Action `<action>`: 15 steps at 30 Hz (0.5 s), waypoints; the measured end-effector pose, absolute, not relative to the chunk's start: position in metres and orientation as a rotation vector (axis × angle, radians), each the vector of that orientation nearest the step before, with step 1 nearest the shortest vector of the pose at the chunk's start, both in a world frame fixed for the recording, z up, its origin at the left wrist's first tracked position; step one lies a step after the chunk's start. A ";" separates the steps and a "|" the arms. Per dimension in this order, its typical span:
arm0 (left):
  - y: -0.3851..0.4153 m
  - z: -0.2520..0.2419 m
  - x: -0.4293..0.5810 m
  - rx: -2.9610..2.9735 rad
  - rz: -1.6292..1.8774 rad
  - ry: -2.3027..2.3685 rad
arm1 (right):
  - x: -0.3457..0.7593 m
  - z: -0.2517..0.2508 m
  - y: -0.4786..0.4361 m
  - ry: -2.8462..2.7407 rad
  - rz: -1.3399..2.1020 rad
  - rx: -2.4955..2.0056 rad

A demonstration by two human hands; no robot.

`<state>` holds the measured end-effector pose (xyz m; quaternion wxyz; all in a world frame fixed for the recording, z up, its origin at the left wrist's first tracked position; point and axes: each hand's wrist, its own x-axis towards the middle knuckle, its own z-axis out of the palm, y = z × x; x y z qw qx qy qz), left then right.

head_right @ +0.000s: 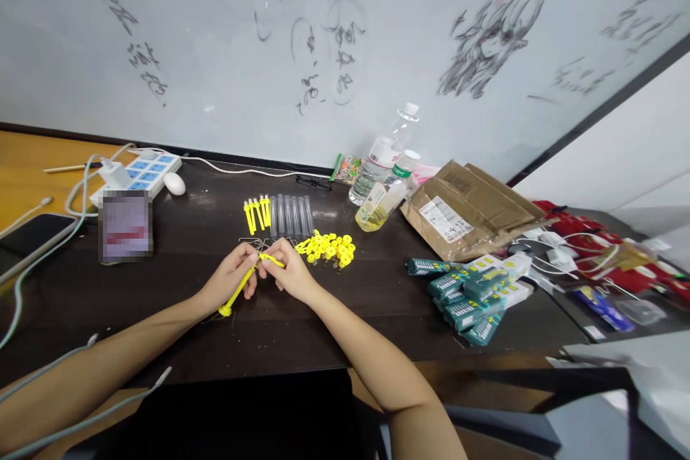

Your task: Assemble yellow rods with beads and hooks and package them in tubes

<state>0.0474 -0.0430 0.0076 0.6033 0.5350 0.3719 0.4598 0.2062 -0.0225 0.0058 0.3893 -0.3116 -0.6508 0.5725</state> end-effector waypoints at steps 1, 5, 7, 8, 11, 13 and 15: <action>-0.042 0.007 0.047 1.236 1.056 0.849 | 0.208 0.007 -0.022 -1.686 1.421 -0.803; -0.041 0.005 0.046 1.269 1.056 0.804 | 0.213 0.013 -0.021 -1.818 1.210 -0.845; -0.041 0.005 0.046 1.280 1.052 0.796 | 0.216 0.014 -0.020 -1.881 1.087 -0.870; -0.041 0.006 0.046 1.277 1.042 0.797 | 0.217 0.015 -0.019 -1.914 1.029 -0.884; -0.040 0.009 0.044 1.255 0.989 0.805 | 0.221 0.017 -0.018 -2.042 0.881 -0.936; -0.039 0.013 0.043 1.243 0.945 0.814 | 0.223 0.019 -0.018 -2.144 0.757 -0.965; -0.039 0.016 0.043 1.229 0.907 0.825 | 0.225 0.020 -0.017 -2.224 0.616 -0.969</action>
